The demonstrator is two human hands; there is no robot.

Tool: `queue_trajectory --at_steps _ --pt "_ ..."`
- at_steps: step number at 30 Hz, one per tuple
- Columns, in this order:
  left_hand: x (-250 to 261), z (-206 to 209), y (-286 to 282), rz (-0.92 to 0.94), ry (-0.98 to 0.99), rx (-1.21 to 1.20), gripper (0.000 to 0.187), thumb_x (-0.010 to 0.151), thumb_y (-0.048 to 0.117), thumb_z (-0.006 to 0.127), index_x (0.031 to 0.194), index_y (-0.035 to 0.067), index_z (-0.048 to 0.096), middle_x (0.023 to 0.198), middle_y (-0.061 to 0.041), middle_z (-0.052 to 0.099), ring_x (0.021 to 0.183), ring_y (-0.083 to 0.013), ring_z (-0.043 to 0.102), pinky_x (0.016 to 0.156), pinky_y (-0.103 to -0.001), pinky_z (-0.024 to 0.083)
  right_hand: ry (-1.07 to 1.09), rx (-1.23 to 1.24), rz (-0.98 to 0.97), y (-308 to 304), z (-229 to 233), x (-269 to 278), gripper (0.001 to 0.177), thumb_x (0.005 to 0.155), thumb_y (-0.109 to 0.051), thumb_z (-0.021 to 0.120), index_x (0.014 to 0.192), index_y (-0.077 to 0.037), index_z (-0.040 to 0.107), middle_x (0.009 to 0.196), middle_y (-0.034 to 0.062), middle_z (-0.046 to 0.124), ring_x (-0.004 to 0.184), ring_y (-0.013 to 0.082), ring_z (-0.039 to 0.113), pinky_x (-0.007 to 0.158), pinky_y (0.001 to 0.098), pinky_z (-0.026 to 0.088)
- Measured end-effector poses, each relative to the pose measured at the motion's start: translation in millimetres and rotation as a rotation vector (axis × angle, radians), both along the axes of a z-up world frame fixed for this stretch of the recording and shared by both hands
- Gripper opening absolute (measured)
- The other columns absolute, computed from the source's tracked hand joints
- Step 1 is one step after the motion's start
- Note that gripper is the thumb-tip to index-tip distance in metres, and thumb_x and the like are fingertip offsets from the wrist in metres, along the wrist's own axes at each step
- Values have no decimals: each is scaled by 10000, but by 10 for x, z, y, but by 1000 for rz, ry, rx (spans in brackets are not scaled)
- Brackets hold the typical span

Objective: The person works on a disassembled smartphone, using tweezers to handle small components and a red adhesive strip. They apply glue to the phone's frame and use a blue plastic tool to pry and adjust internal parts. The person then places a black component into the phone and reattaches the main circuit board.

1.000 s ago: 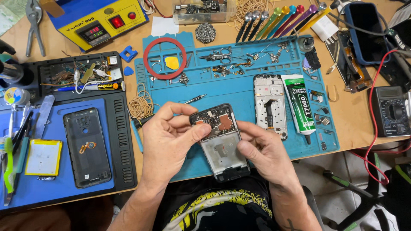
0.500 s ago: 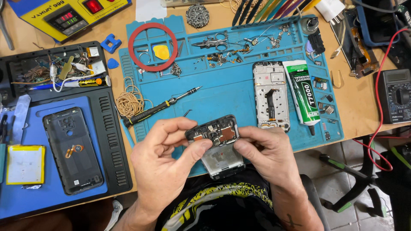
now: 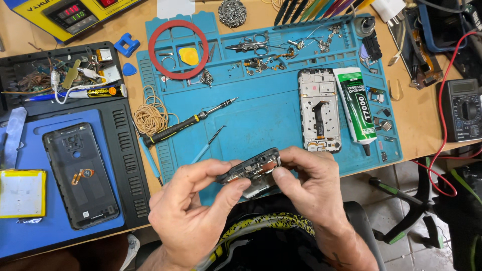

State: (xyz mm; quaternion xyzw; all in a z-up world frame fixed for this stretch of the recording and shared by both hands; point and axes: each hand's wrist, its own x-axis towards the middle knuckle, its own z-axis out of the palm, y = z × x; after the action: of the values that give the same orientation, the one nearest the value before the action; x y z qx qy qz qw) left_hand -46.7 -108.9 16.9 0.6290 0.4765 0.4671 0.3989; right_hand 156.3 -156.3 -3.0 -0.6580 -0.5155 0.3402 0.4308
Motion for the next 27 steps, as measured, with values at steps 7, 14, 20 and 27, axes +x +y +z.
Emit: queue_trajectory --at_steps 7,14,20,27 --pt "98 -12 -68 43 -90 134 309 828 50 954 1032 -10 729 902 -133 830 850 -266 942 801 -268 744 -183 65 -61 5 93 -99 166 935 -165 638 923 -169 804 732 -97 760 538 68 500 532 273 386" --pt "124 7 -92 55 -115 176 317 849 34 929 1082 -25 723 877 -120 808 868 -330 956 797 -319 778 -162 93 -79 5 101 -127 151 930 -165 643 955 -143 791 747 -81 747 516 76 449 509 277 357" --pt "163 2 -109 86 -130 179 287 857 65 913 1058 -12 724 866 -128 827 846 -314 944 791 -312 779 -166 116 -94 -16 91 -136 159 913 -169 667 982 -120 802 802 -52 804 532 83 511 511 273 381" --pt "153 14 -127 74 -156 177 294 852 66 908 1056 -20 715 880 -176 844 847 -311 937 778 -316 787 -147 148 -74 -17 139 -174 170 938 -139 637 978 -108 799 878 -24 855 650 103 735 578 258 504"
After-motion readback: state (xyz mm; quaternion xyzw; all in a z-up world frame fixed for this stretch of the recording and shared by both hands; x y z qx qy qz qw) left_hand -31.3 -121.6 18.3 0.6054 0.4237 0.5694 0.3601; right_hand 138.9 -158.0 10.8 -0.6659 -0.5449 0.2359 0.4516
